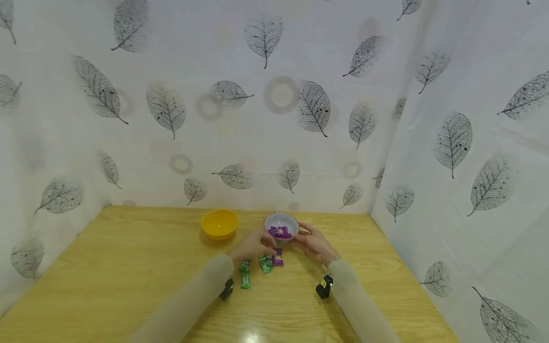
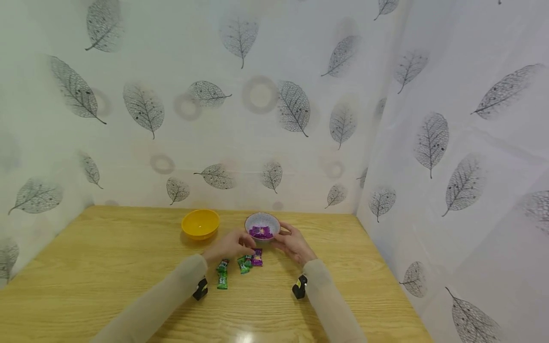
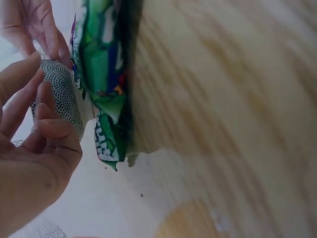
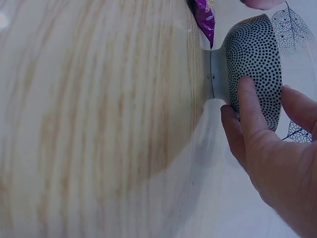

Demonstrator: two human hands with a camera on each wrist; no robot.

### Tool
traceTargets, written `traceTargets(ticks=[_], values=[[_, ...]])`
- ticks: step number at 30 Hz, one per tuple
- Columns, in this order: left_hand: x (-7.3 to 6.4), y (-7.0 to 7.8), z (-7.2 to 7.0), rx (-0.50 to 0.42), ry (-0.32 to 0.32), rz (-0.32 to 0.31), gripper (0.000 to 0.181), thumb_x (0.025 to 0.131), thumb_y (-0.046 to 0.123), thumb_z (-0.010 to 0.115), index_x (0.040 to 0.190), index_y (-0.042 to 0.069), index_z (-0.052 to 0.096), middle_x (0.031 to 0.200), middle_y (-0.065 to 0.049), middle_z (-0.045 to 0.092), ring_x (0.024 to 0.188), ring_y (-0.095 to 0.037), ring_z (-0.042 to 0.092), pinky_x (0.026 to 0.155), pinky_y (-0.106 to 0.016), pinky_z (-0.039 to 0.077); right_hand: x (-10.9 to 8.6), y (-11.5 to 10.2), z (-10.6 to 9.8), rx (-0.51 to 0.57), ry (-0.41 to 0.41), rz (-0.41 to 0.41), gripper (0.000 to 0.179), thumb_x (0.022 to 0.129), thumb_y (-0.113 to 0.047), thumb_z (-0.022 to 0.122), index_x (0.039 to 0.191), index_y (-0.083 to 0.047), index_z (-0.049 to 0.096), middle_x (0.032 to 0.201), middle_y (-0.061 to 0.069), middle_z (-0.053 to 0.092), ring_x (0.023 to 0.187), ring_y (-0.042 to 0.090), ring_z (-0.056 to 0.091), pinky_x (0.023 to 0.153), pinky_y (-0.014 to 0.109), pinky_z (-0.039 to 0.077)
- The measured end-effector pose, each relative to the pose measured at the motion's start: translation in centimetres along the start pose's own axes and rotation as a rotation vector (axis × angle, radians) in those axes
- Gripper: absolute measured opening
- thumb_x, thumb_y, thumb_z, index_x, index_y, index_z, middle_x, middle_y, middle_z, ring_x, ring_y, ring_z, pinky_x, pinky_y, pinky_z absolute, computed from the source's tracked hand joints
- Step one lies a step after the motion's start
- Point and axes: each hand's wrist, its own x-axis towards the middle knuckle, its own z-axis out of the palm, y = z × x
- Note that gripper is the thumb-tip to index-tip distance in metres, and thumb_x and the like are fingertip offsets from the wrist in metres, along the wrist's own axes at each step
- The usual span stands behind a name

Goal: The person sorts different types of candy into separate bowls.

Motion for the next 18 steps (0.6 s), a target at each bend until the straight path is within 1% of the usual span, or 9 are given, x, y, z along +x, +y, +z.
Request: traceTargets(ticks=[2, 5, 9, 12, 14, 18], values=[[-0.14, 0.19, 0.17, 0.033, -0.031, 0.022, 0.013, 0.082, 0.013, 0.078, 0.094, 0.008, 0.076, 0.086, 0.001, 0.071, 0.079, -0.012, 0.058, 0.074, -0.028, 0.051, -0.02, 0.04, -0.04, -0.006, 0.002, 0.002, 0.061, 0.098, 0.005, 0.048, 0.153, 0.0, 0.023, 0.149, 0.035, 0.033, 0.125, 0.039, 0.054, 0.104, 0.039, 0.048], [-0.08, 0.38, 0.31, 0.077, -0.052, 0.037, 0.018, 0.081, 0.01, 0.079, 0.098, 0.006, 0.076, 0.083, -0.001, 0.07, 0.074, -0.012, 0.057, 0.066, -0.025, 0.05, 0.0, 0.05, -0.12, -0.008, 0.005, -0.002, 0.061, 0.098, 0.005, 0.048, 0.153, 0.0, 0.023, 0.148, 0.035, 0.033, 0.124, 0.039, 0.055, 0.104, 0.04, 0.048], [-0.14, 0.6, 0.35, 0.111, -0.081, 0.008, 0.021, 0.08, 0.009, 0.079, 0.1, 0.007, 0.076, 0.084, -0.002, 0.071, 0.074, -0.012, 0.057, 0.066, -0.024, 0.05, -0.03, 0.02, -0.16, 0.001, 0.011, -0.003, 0.06, 0.098, 0.006, 0.049, 0.153, 0.0, 0.024, 0.148, 0.035, 0.034, 0.121, 0.037, 0.058, 0.101, 0.037, 0.051], [-0.35, 0.66, 0.36, 0.11, -0.105, -0.014, 0.019, 0.079, 0.009, 0.08, 0.097, 0.009, 0.076, 0.085, -0.001, 0.072, 0.075, -0.011, 0.058, 0.067, -0.024, 0.05, -0.1, 0.02, -0.12, 0.001, 0.004, -0.004, 0.06, 0.098, 0.006, 0.048, 0.153, 0.001, 0.024, 0.148, 0.036, 0.033, 0.121, 0.036, 0.058, 0.1, 0.037, 0.051], [-0.52, 0.7, 0.33, 0.091, -0.119, -0.026, 0.015, 0.078, 0.009, 0.08, 0.093, 0.009, 0.076, 0.084, 0.0, 0.073, 0.075, -0.011, 0.059, 0.068, -0.025, 0.051, -0.13, 0.0, -0.08, 0.002, 0.005, 0.002, 0.06, 0.098, 0.006, 0.048, 0.153, 0.0, 0.024, 0.149, 0.035, 0.034, 0.12, 0.035, 0.059, 0.1, 0.036, 0.051], [-0.67, 0.77, 0.21, 0.061, -0.135, -0.025, 0.011, 0.078, 0.009, 0.08, 0.089, 0.01, 0.076, 0.083, 0.001, 0.072, 0.075, -0.012, 0.059, 0.069, -0.025, 0.05, -0.17, -0.03, -0.1, -0.007, 0.008, 0.001, 0.059, 0.098, 0.005, 0.048, 0.153, 0.0, 0.024, 0.149, 0.035, 0.034, 0.119, 0.034, 0.059, 0.1, 0.036, 0.052]])
